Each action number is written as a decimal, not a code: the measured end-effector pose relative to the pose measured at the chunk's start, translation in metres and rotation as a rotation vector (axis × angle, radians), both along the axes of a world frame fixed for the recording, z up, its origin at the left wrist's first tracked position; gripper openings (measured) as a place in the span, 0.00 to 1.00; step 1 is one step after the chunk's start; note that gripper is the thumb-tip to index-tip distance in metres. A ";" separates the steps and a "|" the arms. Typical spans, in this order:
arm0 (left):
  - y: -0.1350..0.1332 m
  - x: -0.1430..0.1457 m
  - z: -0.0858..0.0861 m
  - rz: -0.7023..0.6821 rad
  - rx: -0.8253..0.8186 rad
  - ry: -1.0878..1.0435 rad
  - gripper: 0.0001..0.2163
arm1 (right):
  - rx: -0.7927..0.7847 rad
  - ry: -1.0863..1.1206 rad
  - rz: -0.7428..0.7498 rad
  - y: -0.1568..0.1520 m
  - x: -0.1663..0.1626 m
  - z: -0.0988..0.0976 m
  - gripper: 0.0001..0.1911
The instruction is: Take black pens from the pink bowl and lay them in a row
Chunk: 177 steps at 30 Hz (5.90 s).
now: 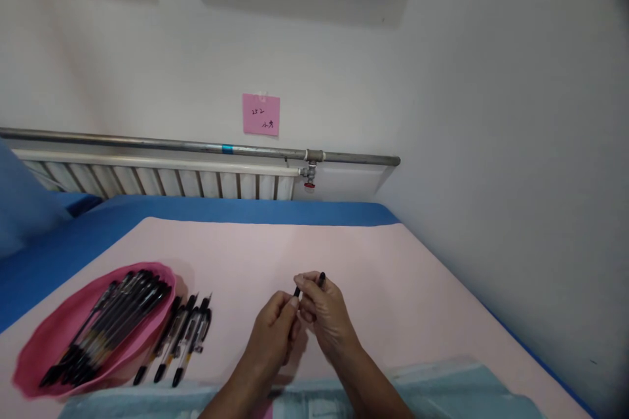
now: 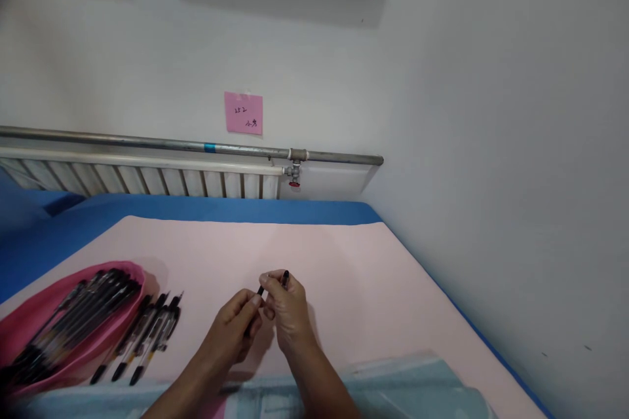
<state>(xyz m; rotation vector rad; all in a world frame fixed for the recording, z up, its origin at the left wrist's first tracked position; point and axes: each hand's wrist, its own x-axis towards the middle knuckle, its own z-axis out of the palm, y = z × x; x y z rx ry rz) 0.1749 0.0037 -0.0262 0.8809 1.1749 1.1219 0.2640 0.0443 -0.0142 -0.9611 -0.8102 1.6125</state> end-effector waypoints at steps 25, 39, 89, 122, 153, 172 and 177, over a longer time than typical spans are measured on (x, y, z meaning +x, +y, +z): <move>0.000 -0.002 0.002 -0.022 -0.121 -0.002 0.14 | 0.000 0.033 -0.190 0.014 0.026 0.002 0.12; 0.001 -0.003 0.000 -0.036 -0.129 0.062 0.13 | 0.011 -0.070 -0.010 0.006 0.014 -0.001 0.11; 0.000 -0.148 0.041 0.105 -0.166 1.407 0.16 | -0.067 -0.239 0.187 0.015 -0.089 -0.035 0.08; 0.004 -0.147 0.033 0.072 -0.166 1.387 0.16 | 0.806 -1.213 0.567 0.007 -0.057 -0.029 0.09; 0.004 -0.144 0.031 0.041 -0.183 1.402 0.15 | 0.652 -1.120 0.721 -0.018 -0.073 -0.009 0.07; 0.002 -0.143 0.032 0.061 -0.171 1.394 0.15 | 0.639 -1.037 0.871 -0.030 -0.077 -0.015 0.05; 0.002 -0.143 0.034 0.046 -0.173 1.396 0.15 | 0.654 -1.083 0.870 -0.030 -0.079 -0.017 0.07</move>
